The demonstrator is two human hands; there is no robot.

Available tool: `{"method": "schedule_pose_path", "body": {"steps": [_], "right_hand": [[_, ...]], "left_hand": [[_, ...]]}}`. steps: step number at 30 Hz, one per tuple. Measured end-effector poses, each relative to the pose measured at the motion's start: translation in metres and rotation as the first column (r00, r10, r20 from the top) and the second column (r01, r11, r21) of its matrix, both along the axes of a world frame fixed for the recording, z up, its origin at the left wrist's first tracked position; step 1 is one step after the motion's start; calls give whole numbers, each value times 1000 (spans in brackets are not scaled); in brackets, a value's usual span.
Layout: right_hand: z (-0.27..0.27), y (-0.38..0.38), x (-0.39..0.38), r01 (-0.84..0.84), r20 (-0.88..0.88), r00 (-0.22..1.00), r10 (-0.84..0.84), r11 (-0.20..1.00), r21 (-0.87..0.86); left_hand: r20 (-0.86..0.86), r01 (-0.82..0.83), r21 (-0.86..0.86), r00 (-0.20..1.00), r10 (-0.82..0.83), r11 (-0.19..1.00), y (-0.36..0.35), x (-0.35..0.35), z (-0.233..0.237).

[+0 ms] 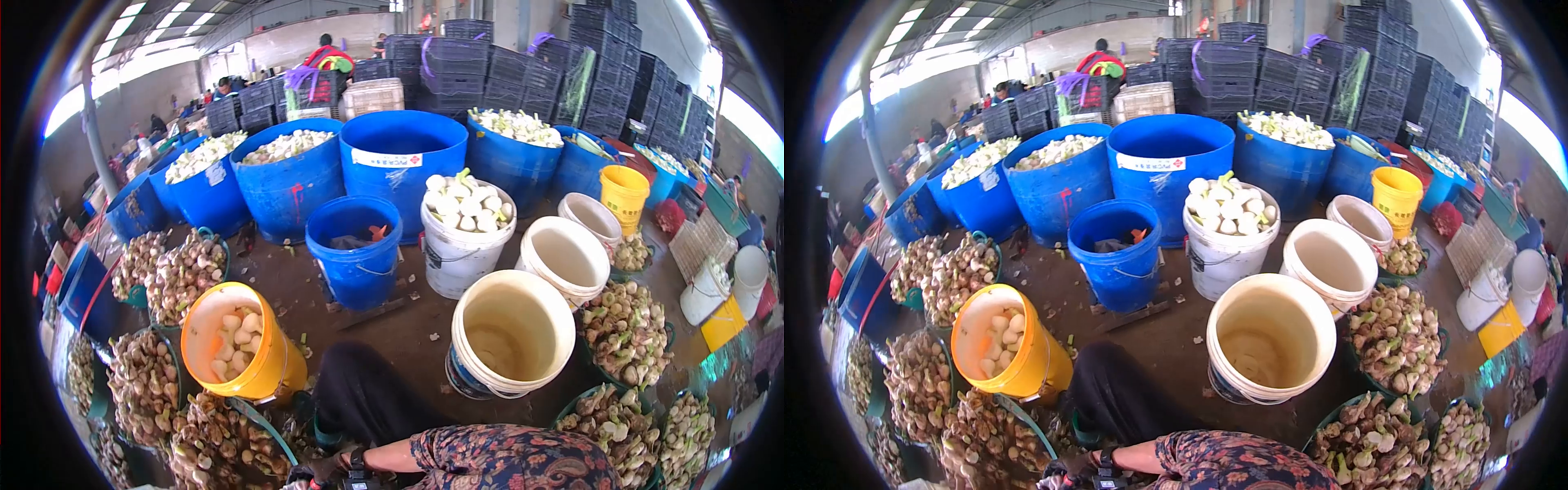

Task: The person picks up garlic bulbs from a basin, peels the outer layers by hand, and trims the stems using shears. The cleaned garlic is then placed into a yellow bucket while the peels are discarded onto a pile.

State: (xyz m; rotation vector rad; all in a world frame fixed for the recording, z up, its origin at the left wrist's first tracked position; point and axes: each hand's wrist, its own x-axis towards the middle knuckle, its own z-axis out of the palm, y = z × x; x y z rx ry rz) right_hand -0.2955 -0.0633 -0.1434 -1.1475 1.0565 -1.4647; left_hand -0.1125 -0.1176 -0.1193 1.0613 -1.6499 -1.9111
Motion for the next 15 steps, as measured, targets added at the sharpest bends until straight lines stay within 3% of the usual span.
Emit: {"method": "schedule_pose_path", "body": {"steps": [3,6,7,8,9,10,11,12,14,15], "right_hand": [[11,-3,11,160,-449,836,-315,923,-351],[11,-3,20,164,-543,596,-592,752,-639],[6,-6,24,261,-553,523,-649,739,-622],[0,-8,23,257,-551,531,-644,742,-619],[-7,-11,22,412,-467,769,-437,897,-160],[-3,-11,19,352,-231,931,-284,869,347],[0,-11,11,304,5,939,-343,841,448],[5,-10,6,228,234,885,-403,812,538],[-102,-45,-2,38,680,704,-204,967,251],[-100,-46,-15,-280,921,331,206,953,-113]], "left_hand": [[35,-1,-95,999,4,995,2,4,-3],[59,10,-198,998,2,980,1,9,-4],[66,24,-252,998,-7,967,0,10,-4],[75,44,-329,997,-20,943,-2,13,-8],[79,76,-437,996,-46,896,-7,18,-15],[80,113,-587,993,-81,802,-11,11,-7],[-34,24,-361,999,-39,932,-6,12,2],[-81,-10,59,997,14,998,-4,10,22],[104,310,-103,948,-300,945,-15,26,9],[42,390,-515,901,-433,763,-38,21,-47]]}}
